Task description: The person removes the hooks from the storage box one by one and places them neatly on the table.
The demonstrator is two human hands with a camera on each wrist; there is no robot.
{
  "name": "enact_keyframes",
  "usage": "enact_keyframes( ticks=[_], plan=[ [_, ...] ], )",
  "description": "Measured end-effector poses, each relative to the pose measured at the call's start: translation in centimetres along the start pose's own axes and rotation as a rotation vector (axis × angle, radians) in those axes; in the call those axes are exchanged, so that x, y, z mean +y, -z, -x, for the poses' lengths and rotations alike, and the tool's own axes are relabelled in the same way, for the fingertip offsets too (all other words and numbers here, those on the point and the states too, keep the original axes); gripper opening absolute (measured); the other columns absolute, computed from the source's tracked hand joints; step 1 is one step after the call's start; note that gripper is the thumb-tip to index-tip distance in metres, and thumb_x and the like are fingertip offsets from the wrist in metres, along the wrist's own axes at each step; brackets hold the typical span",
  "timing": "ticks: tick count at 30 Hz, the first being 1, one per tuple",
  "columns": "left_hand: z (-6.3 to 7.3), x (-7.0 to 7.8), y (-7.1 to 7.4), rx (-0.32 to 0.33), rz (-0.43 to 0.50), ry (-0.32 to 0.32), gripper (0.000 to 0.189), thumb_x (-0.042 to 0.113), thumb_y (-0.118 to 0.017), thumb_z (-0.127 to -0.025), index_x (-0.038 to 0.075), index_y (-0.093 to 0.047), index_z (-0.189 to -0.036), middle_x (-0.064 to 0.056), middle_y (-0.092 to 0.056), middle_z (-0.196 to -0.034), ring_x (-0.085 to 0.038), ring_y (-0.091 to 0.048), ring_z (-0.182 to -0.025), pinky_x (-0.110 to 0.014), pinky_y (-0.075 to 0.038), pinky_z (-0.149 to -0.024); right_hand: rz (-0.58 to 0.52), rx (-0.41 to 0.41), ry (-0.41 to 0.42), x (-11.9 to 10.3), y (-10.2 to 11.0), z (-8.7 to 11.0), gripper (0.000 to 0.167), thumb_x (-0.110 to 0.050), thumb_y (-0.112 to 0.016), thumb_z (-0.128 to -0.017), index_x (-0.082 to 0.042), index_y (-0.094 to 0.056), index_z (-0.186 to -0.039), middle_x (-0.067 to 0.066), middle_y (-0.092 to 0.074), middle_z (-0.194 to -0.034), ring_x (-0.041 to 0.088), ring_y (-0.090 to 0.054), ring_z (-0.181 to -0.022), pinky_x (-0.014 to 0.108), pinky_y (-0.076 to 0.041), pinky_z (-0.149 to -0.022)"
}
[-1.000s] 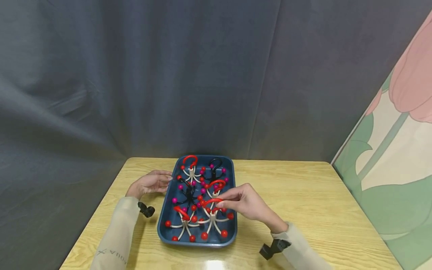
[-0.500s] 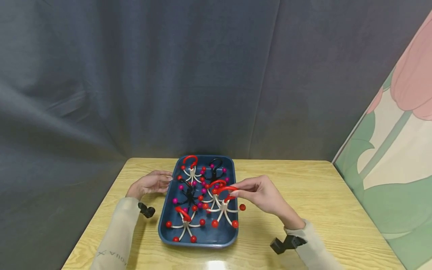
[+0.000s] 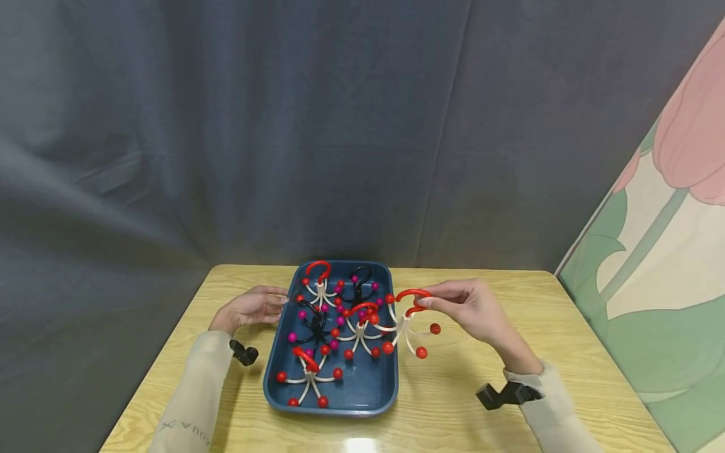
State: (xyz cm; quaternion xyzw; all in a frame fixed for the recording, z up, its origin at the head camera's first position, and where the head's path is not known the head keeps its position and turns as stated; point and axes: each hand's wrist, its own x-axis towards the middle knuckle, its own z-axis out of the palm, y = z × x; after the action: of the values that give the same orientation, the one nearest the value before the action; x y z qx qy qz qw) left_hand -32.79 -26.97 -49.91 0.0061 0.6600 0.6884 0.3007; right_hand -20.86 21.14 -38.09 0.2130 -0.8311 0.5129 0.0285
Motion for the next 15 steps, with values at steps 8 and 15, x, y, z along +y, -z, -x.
enact_keyframes(
  ticks=[8, 15],
  plan=[
    [-0.1, 0.0, 0.1, 0.000, -0.034, -0.018, 0.026, 0.005, -0.058, -0.107, 0.001, -0.059, -0.132, 0.003, -0.077, -0.092, -0.007, -0.072, -0.078, -0.025, -0.063, -0.074, 0.025, 0.045, -0.014, 1.1, 2.2, -0.4, 0.021, -0.015, -0.082, -0.092, -0.007, -0.082, -0.112, 0.011, -0.083, -0.100, 0.006, -0.079, -0.089, 0.022, -0.060, -0.077],
    [0.0, 0.2, 0.0, 0.014, -0.029, -0.012, 0.031, 0.005, -0.059, -0.106, -0.002, -0.057, -0.136, 0.003, -0.077, -0.092, -0.008, -0.072, -0.078, -0.025, -0.063, -0.074, 0.065, 0.085, -0.029, 2.6, 3.2, -1.1, 0.020, -0.019, -0.082, -0.092, -0.008, -0.083, -0.109, 0.012, -0.083, -0.097, 0.004, -0.078, -0.083, 0.022, -0.058, -0.069]
  ],
)
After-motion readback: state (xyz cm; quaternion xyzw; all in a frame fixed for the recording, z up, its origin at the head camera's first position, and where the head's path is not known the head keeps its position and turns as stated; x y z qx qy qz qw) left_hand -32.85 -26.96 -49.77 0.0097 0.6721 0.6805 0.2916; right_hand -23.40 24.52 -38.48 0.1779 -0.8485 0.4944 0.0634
